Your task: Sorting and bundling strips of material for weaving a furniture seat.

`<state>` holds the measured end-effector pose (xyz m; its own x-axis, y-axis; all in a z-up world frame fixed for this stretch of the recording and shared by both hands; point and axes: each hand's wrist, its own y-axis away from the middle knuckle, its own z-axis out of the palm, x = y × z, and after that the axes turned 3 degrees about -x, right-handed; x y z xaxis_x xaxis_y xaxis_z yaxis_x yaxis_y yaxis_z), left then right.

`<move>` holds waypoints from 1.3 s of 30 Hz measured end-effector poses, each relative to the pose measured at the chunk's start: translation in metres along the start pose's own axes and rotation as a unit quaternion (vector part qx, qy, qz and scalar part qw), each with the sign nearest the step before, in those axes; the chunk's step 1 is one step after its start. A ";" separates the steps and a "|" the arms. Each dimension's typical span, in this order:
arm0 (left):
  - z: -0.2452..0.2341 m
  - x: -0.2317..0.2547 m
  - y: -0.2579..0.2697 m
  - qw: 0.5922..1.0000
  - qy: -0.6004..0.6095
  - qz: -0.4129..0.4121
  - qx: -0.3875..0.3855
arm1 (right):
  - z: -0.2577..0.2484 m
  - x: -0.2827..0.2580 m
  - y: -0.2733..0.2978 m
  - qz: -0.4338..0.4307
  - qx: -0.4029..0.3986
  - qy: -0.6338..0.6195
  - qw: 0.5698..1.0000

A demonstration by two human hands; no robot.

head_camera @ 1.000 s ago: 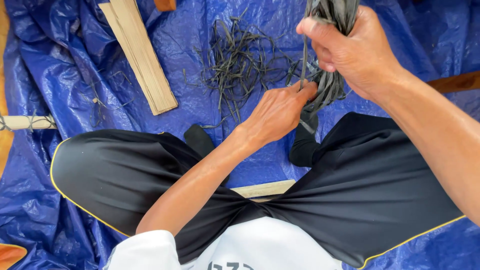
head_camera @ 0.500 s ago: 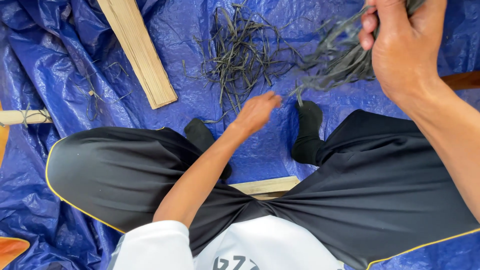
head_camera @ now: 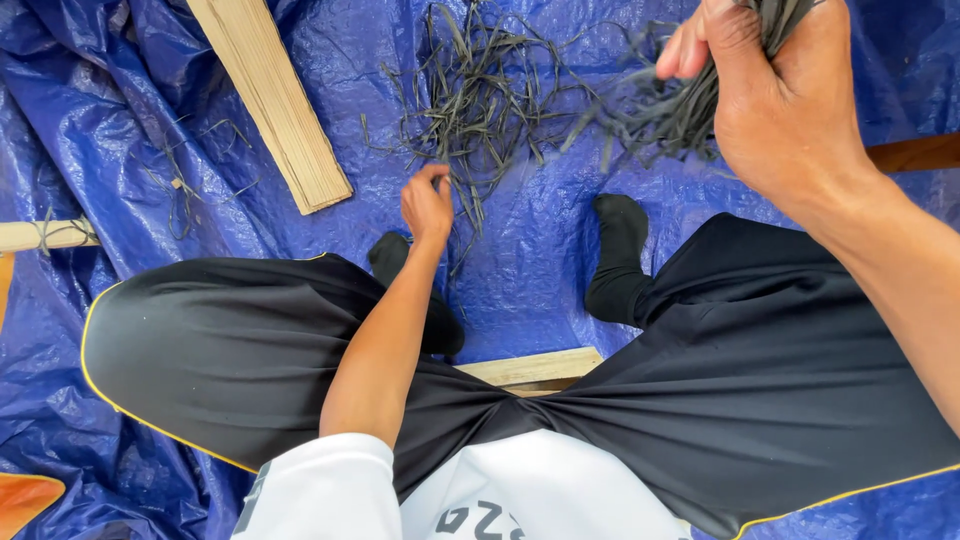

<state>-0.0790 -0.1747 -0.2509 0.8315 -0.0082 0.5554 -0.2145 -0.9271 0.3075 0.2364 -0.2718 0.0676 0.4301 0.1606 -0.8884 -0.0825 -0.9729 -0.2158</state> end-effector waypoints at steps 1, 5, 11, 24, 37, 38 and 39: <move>-0.009 0.007 -0.004 1.000 0.000 -0.001 0.000 | 0.002 -0.006 -0.003 0.000 -0.001 -0.001 1.000; -0.051 0.041 -0.017 0.988 0.116 0.044 0.086 | 0.008 -0.025 -0.012 0.088 -0.008 -0.046 0.995; -0.099 0.067 -0.034 0.968 0.190 0.110 0.121 | 0.010 -0.035 -0.018 0.132 0.001 -0.049 0.990; -0.032 0.000 -0.046 0.990 -0.043 0.130 0.026 | 0.000 -0.034 -0.005 0.176 0.021 -0.059 0.982; 0.026 0.026 -0.098 0.980 -0.151 0.129 0.005 | -0.004 -0.040 -0.012 0.243 0.040 -0.008 0.969; 0.030 0.024 -0.100 0.978 -0.165 0.124 0.010 | -0.005 -0.038 -0.012 0.238 0.042 -0.017 0.970; 0.035 0.023 -0.103 0.976 -0.178 0.121 0.015 | -0.006 -0.038 -0.011 0.232 0.044 -0.025 0.971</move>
<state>-0.0201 -0.0927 -0.2973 0.8850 -0.3535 0.3029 -0.4163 -0.8923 0.1749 0.2264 -0.2677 0.1057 0.2837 -0.2817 -0.9166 -0.3335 -0.9252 0.1811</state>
